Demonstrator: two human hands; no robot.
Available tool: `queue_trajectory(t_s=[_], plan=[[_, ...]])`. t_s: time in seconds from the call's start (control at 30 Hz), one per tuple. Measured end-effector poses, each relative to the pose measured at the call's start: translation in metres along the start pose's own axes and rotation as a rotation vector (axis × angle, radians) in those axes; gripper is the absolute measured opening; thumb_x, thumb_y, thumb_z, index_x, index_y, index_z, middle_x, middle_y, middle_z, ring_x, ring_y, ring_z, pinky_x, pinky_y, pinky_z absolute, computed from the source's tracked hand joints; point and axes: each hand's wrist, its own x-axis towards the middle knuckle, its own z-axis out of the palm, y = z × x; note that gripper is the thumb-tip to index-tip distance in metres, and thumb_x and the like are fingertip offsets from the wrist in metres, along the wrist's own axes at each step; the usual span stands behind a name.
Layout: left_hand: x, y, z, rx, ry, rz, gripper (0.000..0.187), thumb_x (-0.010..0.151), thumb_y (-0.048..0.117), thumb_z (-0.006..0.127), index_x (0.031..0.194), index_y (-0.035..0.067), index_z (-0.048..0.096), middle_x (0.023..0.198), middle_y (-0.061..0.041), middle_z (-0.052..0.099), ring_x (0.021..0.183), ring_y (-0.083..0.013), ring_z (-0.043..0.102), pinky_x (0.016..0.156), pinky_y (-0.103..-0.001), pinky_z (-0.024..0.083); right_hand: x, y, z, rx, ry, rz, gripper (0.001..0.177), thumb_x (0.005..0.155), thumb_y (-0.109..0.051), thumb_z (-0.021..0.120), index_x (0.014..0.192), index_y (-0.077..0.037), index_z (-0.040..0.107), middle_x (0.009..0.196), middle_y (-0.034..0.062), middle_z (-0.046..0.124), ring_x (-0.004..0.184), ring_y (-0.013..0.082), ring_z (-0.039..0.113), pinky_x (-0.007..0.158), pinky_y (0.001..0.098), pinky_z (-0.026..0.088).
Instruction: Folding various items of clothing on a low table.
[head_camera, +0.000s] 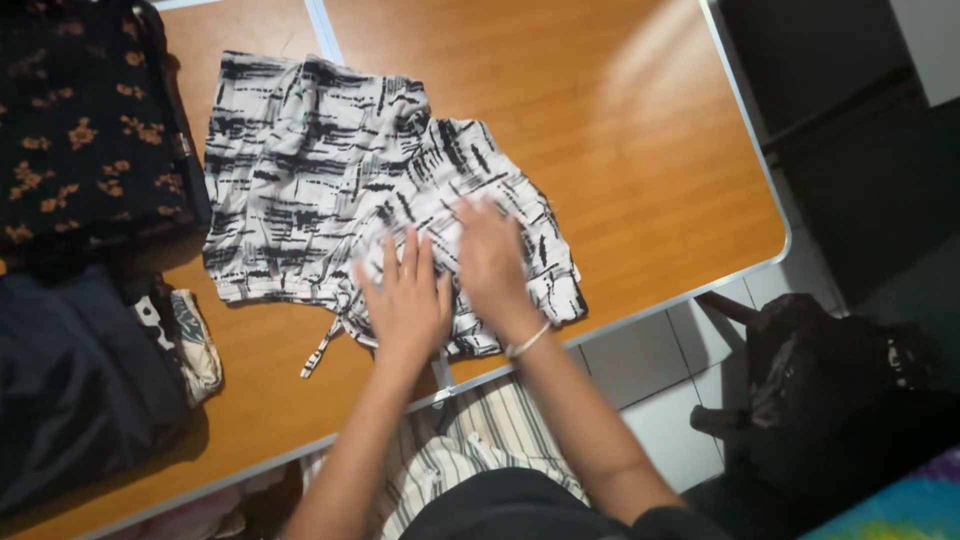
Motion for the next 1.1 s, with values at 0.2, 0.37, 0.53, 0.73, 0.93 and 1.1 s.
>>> queue_trajectory(t_s=[0.2, 0.37, 0.53, 0.73, 0.93, 1.1], plan=[[-0.027, -0.007, -0.003, 0.003, -0.030, -0.055, 0.074, 0.098, 0.055, 0.045, 0.160, 0.015, 0.037, 0.170, -0.006, 0.023, 0.158, -0.0317, 0.015, 0.117, -0.074, -0.001, -0.056, -0.005, -0.029, -0.247, -0.184, -0.099, 0.062, 0.104, -0.044, 0.050, 0.158, -0.014, 0.042, 0.167, 0.0112, 0.034, 0.155, 0.0320, 0.029, 0.123, 0.0632, 0.018], [-0.022, -0.012, 0.002, 0.017, -0.015, -0.065, 0.073, 0.097, 0.057, 0.044, 0.159, 0.020, 0.036, 0.170, -0.004, 0.023, 0.157, -0.0305, 0.015, 0.116, -0.073, -0.001, -0.063, 0.043, -0.062, -0.285, -0.195, -0.037, 0.072, 0.100, -0.058, 0.048, 0.158, -0.017, 0.040, 0.169, 0.0105, 0.029, 0.157, 0.0307, 0.023, 0.120, 0.0690, 0.012], [-0.026, -0.008, -0.005, 0.015, 0.047, -0.022, 0.072, 0.097, 0.052, 0.049, 0.156, 0.012, 0.040, 0.167, -0.012, 0.027, 0.154, -0.0323, 0.020, 0.116, -0.070, 0.003, -0.059, 0.066, -0.063, -0.438, -0.077, 0.239, 0.069, 0.102, -0.054, 0.046, 0.162, -0.021, 0.037, 0.170, 0.0117, 0.025, 0.157, 0.0422, 0.013, 0.110, 0.0814, -0.008], [-0.075, -0.022, -0.009, -0.296, 0.176, -0.007, 0.030, 0.109, 0.024, 0.057, 0.137, 0.016, 0.064, 0.141, -0.001, 0.055, 0.144, -0.0205, 0.046, 0.132, -0.047, 0.026, -0.048, 0.003, -0.062, -0.313, 0.108, 0.248, 0.076, 0.100, -0.042, 0.055, 0.159, -0.002, 0.031, 0.168, 0.0235, 0.024, 0.155, 0.0472, 0.012, 0.113, 0.0728, -0.002], [-0.088, -0.025, -0.005, 0.002, 0.165, 0.120, 0.056, 0.097, 0.038, 0.055, 0.145, 0.010, 0.058, 0.161, -0.011, 0.044, 0.151, -0.0339, 0.034, 0.121, -0.056, 0.023, -0.084, -0.041, -0.005, -0.063, -0.145, -0.189, 0.053, 0.106, -0.034, 0.050, 0.155, -0.015, 0.047, 0.165, 0.0053, 0.044, 0.157, 0.0242, 0.035, 0.131, 0.0474, 0.025], [-0.088, -0.028, -0.009, -0.023, 0.116, 0.044, 0.061, 0.101, 0.044, 0.050, 0.154, 0.013, 0.050, 0.165, -0.011, 0.039, 0.153, -0.0350, 0.031, 0.122, -0.056, 0.020, -0.096, -0.010, -0.046, -0.240, -0.253, -0.185, 0.066, 0.100, -0.051, 0.053, 0.158, -0.021, 0.042, 0.167, 0.0063, 0.036, 0.156, 0.0270, 0.029, 0.124, 0.0575, 0.017]])
